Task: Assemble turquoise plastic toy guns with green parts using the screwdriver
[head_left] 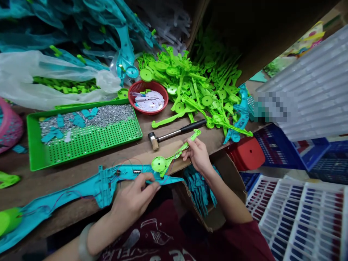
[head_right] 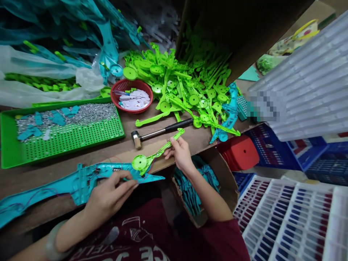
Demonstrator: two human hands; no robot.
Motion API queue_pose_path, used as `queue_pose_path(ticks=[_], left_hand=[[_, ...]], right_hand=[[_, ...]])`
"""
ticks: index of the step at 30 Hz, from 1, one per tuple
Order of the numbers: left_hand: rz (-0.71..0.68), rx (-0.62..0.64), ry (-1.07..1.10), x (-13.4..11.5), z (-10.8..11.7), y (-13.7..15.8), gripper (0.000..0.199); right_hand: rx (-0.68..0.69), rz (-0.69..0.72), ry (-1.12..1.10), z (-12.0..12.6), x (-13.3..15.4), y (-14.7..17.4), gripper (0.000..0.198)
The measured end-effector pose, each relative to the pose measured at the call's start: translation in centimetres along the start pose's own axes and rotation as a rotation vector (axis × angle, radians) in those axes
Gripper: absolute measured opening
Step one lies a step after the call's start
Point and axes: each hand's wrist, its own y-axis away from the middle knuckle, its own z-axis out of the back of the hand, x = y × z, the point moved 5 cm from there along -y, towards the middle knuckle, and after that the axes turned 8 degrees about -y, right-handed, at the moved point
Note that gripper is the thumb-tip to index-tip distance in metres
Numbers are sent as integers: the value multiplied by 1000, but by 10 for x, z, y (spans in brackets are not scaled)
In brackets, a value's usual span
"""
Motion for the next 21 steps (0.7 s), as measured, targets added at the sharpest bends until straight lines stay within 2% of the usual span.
queue_pose_path(ticks=[5,12,15,17,19,21], left_hand=[[-83,28,157,-11,6,-6,15],[48,-4,39,11,8,-4,8],[45,22,49,15,4,1,10],[18,57,15,16,0,5,13],[-18,112,-43,16,-4,9,16],[-52,156,-95,16,-7,11,21]], right_hand=[[57,-8,-12,0,5,-3,36],[93,-72,43,6,6,-6,36],[88,-89,115,4,6,-6,38],[54,-83,246,5,8,-6,39],[-3,-16,419,8,13,-5,38],[-83,162,601,12,21,-1,36]])
